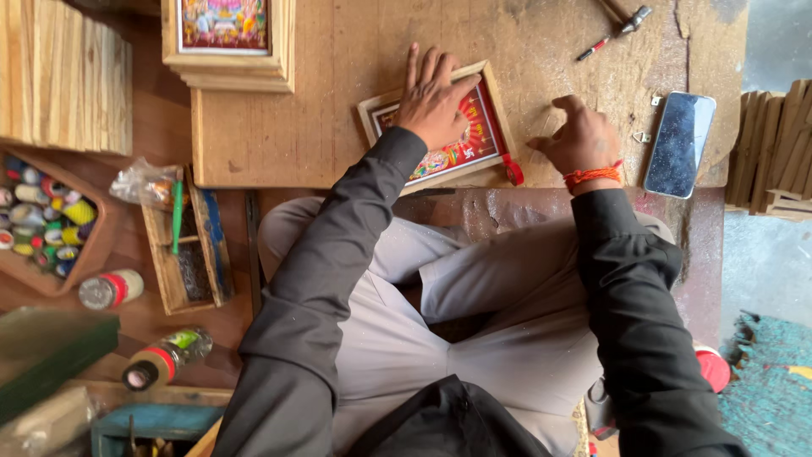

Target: The person sits cross-legged at a low workbench and presses a strip of red tape along the inner edge of framed religious pictures, working around each frame's border by hand. Finished frames are set aside and stacked with other completed frames.

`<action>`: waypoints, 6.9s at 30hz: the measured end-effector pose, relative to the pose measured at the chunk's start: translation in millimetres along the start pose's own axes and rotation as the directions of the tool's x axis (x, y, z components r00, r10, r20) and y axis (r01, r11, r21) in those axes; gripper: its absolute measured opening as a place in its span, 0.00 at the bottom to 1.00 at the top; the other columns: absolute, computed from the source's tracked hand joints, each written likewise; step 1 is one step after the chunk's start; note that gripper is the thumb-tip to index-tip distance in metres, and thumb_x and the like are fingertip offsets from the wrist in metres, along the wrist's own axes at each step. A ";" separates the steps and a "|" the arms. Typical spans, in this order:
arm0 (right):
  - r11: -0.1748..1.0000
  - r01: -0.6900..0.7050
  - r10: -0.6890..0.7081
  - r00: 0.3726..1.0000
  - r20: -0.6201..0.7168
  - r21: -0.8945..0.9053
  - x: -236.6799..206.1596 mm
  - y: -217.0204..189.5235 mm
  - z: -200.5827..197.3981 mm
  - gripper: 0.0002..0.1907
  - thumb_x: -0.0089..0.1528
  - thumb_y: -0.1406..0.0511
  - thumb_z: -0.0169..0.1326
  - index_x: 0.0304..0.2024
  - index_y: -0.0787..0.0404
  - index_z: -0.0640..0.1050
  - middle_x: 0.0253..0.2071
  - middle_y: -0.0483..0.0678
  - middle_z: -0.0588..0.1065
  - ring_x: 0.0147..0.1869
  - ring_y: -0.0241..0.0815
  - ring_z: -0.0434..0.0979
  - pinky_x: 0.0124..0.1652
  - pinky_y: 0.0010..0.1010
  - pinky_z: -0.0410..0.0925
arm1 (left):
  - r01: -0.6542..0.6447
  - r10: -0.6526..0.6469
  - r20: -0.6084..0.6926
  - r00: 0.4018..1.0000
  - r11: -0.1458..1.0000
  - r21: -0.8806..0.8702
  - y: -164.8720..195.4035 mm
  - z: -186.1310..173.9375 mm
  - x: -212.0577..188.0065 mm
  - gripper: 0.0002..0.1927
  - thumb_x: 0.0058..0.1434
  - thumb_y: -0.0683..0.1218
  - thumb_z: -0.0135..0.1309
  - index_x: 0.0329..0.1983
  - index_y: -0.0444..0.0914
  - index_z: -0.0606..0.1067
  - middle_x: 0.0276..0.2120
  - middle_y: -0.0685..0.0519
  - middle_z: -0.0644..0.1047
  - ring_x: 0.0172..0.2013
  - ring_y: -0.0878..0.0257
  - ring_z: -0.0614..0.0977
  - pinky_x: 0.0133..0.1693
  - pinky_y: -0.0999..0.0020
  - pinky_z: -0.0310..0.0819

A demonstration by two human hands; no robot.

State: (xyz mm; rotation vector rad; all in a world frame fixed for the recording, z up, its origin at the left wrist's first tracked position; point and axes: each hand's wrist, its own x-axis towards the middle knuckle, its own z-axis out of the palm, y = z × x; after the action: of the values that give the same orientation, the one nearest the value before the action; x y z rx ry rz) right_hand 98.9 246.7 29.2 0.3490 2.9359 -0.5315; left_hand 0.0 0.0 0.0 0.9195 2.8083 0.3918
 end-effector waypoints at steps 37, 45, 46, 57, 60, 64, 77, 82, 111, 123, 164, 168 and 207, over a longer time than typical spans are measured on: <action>0.977 0.196 -0.202 0.977 0.067 0.088 -44.0 -47.4 9.1 0.32 0.53 0.61 0.62 0.63 0.51 0.77 0.32 0.50 0.79 0.35 0.51 0.81 0.35 0.42 0.71 | -0.145 0.027 -0.194 0.981 0.768 -0.624 15.7 35.6 -51.6 0.09 0.60 0.40 0.60 0.43 0.40 0.83 0.35 0.49 0.78 0.38 0.53 0.81 0.43 0.57 0.75; 0.975 0.196 -0.205 0.975 0.079 0.108 -43.0 -51.0 8.6 0.34 0.53 0.61 0.61 0.64 0.53 0.77 0.32 0.51 0.80 0.34 0.52 0.81 0.36 0.43 0.71 | -0.136 0.061 -0.152 0.986 0.827 -0.546 19.8 38.6 -49.4 0.13 0.58 0.34 0.55 0.43 0.38 0.83 0.34 0.47 0.76 0.38 0.52 0.81 0.44 0.56 0.75; 0.975 0.193 -0.202 0.976 0.081 0.106 -42.9 -51.0 8.9 0.34 0.53 0.61 0.61 0.64 0.52 0.77 0.32 0.51 0.80 0.34 0.52 0.81 0.36 0.43 0.72 | -0.148 0.061 -0.174 0.983 0.824 -0.546 20.2 39.1 -49.0 0.13 0.57 0.34 0.55 0.43 0.38 0.83 0.34 0.46 0.76 0.39 0.50 0.81 0.44 0.55 0.75; 0.986 0.169 -0.167 0.975 0.147 -0.002 -42.6 -51.2 3.0 0.35 0.53 0.61 0.59 0.65 0.49 0.76 0.30 0.52 0.81 0.36 0.55 0.81 0.36 0.46 0.71 | -0.152 0.037 -0.219 0.975 0.833 -0.532 29.8 30.6 -54.5 0.09 0.54 0.36 0.60 0.38 0.37 0.82 0.34 0.44 0.76 0.41 0.45 0.80 0.44 0.53 0.74; 0.996 0.089 -0.087 0.970 0.228 0.003 -43.7 -49.7 1.6 0.37 0.53 0.62 0.56 0.67 0.47 0.74 0.31 0.52 0.80 0.34 0.54 0.82 0.34 0.46 0.72 | -0.099 0.000 -0.165 0.986 0.800 -0.592 29.2 29.2 -54.1 0.10 0.54 0.37 0.60 0.39 0.39 0.82 0.34 0.45 0.76 0.39 0.48 0.81 0.43 0.54 0.74; 0.987 0.162 -0.157 0.965 0.213 -0.008 -46.2 -45.0 4.0 0.40 0.51 0.62 0.57 0.69 0.49 0.72 0.29 0.53 0.80 0.35 0.56 0.81 0.36 0.46 0.72 | -0.126 0.032 -0.188 0.982 0.849 -0.513 34.4 33.1 -51.0 0.09 0.54 0.35 0.58 0.37 0.38 0.82 0.34 0.45 0.77 0.40 0.48 0.81 0.44 0.54 0.75; 0.929 0.122 -0.191 0.967 0.170 0.349 -42.2 -20.4 -5.0 0.43 0.52 0.64 0.63 0.70 0.64 0.67 0.25 0.50 0.79 0.26 0.41 0.79 0.29 0.33 0.70 | -0.132 0.038 -0.404 0.914 0.969 -0.207 -7.7 15.6 -60.3 0.06 0.56 0.45 0.64 0.36 0.40 0.82 0.43 0.52 0.76 0.48 0.53 0.77 0.50 0.53 0.73; 0.884 0.107 -0.124 0.992 0.008 0.456 -40.1 -13.1 -5.9 0.38 0.59 0.67 0.64 0.71 0.68 0.68 0.26 0.52 0.77 0.28 0.37 0.77 0.29 0.29 0.67 | -0.114 0.142 -0.441 0.886 0.989 0.091 -42.0 18.7 -29.7 0.08 0.58 0.40 0.60 0.39 0.44 0.82 0.53 0.49 0.72 0.55 0.55 0.74 0.56 0.54 0.74; 0.348 0.077 -0.196 0.981 -0.008 0.934 -44.1 -25.6 -7.2 0.21 0.71 0.66 0.58 0.63 0.74 0.75 0.43 0.48 0.79 0.43 0.31 0.77 0.44 0.24 0.73 | -0.092 -0.181 -0.223 0.958 0.544 -0.834 76.8 23.6 -81.4 0.16 0.60 0.49 0.66 0.45 0.35 0.78 0.38 0.50 0.80 0.38 0.59 0.84 0.41 0.64 0.80; 0.861 0.482 -0.385 0.826 -0.412 0.161 -61.2 -45.8 -32.6 0.10 0.66 0.65 0.66 0.49 0.60 0.82 0.35 0.47 0.77 0.34 0.41 0.79 0.34 0.32 0.69 | 0.030 -0.299 0.049 0.953 -0.069 -0.997 68.1 32.0 -35.0 0.09 0.63 0.48 0.61 0.39 0.37 0.79 0.34 0.55 0.81 0.34 0.66 0.82 0.38 0.67 0.81; 0.972 0.231 -0.236 0.966 -0.109 -0.050 -66.6 -52.6 6.9 0.29 0.60 0.58 0.60 0.63 0.53 0.70 0.39 0.55 0.78 0.34 0.56 0.80 0.28 0.46 0.69 | -0.379 0.328 -0.359 0.874 0.922 -0.079 20.2 46.1 -4.4 0.11 0.61 0.39 0.59 0.47 0.43 0.81 0.67 0.42 0.64 0.69 0.43 0.64 0.70 0.43 0.53; 0.969 0.244 -0.247 0.963 -0.112 -0.036 -61.8 -52.3 7.6 0.31 0.58 0.60 0.60 0.64 0.52 0.71 0.40 0.55 0.78 0.38 0.57 0.80 0.32 0.47 0.70 | -0.434 0.428 -0.122 0.895 0.901 -0.019 29.3 43.2 -23.5 0.23 0.57 0.32 0.51 0.47 0.51 0.83 0.73 0.48 0.56 0.74 0.44 0.54 0.73 0.39 0.42; 0.988 0.148 -0.145 0.988 -0.053 0.043 -62.3 -47.0 10.3 0.32 0.58 0.58 0.60 0.67 0.48 0.74 0.42 0.55 0.78 0.42 0.59 0.80 0.38 0.48 0.70 | -0.070 -0.024 -0.297 0.954 0.951 -0.301 -11.7 1.2 -75.6 0.04 0.64 0.42 0.61 0.39 0.38 0.77 0.41 0.53 0.77 0.48 0.53 0.78 0.50 0.54 0.73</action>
State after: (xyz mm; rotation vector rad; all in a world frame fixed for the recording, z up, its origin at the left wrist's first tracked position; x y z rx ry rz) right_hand 148.2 187.6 46.0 0.1540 3.0174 -0.6203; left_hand 54.1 -54.1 0.7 0.8856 2.8720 1.0216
